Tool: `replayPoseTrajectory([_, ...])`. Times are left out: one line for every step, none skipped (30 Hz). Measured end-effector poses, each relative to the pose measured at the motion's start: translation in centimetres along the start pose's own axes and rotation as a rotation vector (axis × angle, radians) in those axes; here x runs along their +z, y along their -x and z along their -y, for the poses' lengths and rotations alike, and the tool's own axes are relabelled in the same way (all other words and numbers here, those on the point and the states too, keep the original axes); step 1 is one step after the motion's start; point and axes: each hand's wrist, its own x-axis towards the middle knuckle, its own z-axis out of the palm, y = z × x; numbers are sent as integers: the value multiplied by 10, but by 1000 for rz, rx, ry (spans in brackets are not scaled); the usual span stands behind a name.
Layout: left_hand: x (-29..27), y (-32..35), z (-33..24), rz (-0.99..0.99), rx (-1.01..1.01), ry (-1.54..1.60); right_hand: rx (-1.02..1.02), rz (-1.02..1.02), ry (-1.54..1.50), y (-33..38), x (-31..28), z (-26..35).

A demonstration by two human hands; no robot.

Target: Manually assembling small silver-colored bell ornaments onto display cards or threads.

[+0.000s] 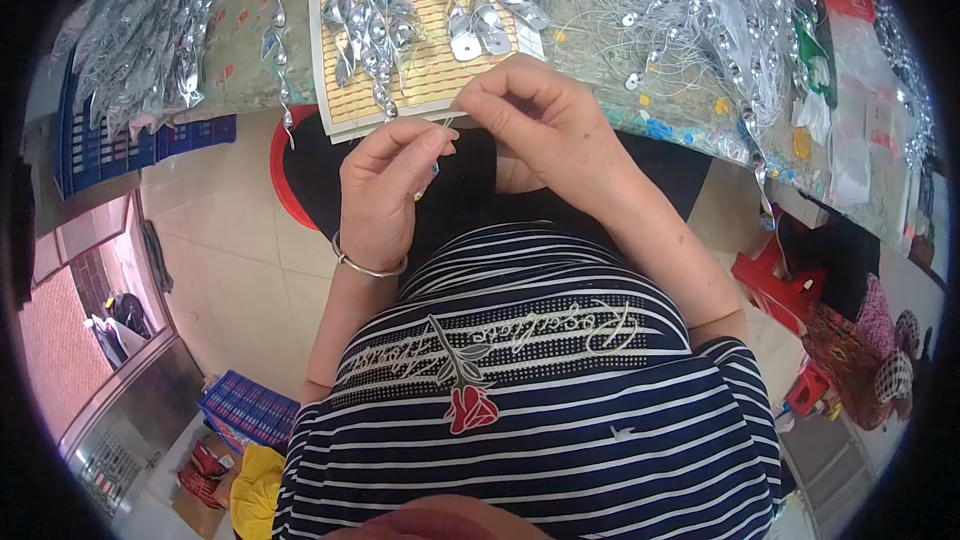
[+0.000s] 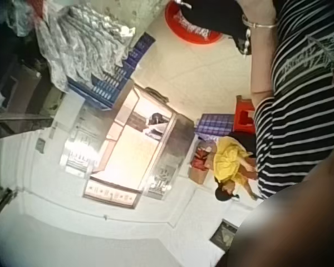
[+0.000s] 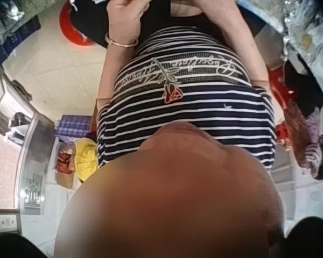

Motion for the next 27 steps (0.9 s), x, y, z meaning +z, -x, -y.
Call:
replayPoseTrajectory([0, 0, 0, -5, 3, 10, 12, -12, -48, 1, 0, 0])
replayPoseTrajectory([0, 1, 0, -10, 5, 21, 24, -24, -97, 1, -1, 0])
replayPoseTrajectory([0, -2, 1, -8, 14, 20, 15, -23, -94, -1, -2, -1])
replayPoseTrajectory([-1, -5, 2, -4, 23, 16, 0, -7, -58, -3, -3, -2])
replayPoseTrajectory([-1, -8, 3, -1, 31, 12, -15, 8, -22, -6, -4, -3])
replayPoseTrajectory([-1, -8, 3, 0, 31, 13, -15, 8, -21, -5, -5, -1])
replayPoseTrajectory([0, -9, 5, -4, 50, -6, -42, 27, 12, -5, -5, 0])
replayPoseTrajectory([0, -9, 5, -9, 69, -26, -69, 46, 44, -5, -5, 1])
replayPoseTrajectory([0, -9, 5, -7, 69, -25, -69, 45, 45, -5, -5, 1])
replayPoseTrajectory([0, -10, 4, 0, 64, -37, -74, 55, -11, -6, -5, 1])
replayPoseTrajectory([0, -10, 3, 6, 60, -50, -80, 66, -67, -6, -4, 2])
replayPoseTrajectory([0, -9, 2, 1, 65, -50, -84, 73, -66, -6, -4, 3])
replayPoseTrajectory([-1, -8, 1, 19, 53, -43, -73, 62, -59, -6, -3, 4])
replayPoseTrajectory([-1, -7, 0, 37, 42, -37, -65, 51, -51, -5, -1, 5])
replayPoseTrajectory([-2, -7, 2, 31, 30, -41, -80, 72, -49, -6, -2, 4])
replayPoseTrajectory([-2, -6, 1, 38, 12, -33, -90, 84, 55, -5, -5, 4])
replayPoseTrajectory([-1, -6, 1, 44, -5, -25, -104, 94, 160, -5, -7, 5])
replayPoseTrajectory([-2, -6, 3, 43, -13, -39, -129, 74, 231, -4, -7, 7])
replayPoseTrajectory([-5, -7, 7, 65, 1, -94, -151, 94, 230, -3, -8, 8])
replayPoseTrajectory([-5, -7, 8, 66, -12, -85, -201, 79, 303, -3, -8, 9])
replayPoseTrajectory([-4, -5, 7, 75, -31, -74, -247, 53, 376, 0, -8, 10])
replayPoseTrajectory([-5, -3, 6, 84, -80, -71, -272, 52, 415, 2, -7, 13])
replayPoseTrajectory([-5, -3, 6, 92, -86, -51, -289, 59, 413, 2, -6, 15])
replayPoseTrajectory([-4, -2, 6, 94, -80, -36, -341, 57, 466, 1, -7, 15])
replayPoseTrajectory([-4, -1, 6, 98, -74, -21, -392, 53, 519, 1, -8, 15])
replayPoseTrajectory([-4, 0, 5, 90, -97, -17, -453, 36, 555, 2, -10, 13])
replayPoseTrajectory([-4, 0, 5, 86, -85, -22, -466, 39, 554, 3, -12, 15])
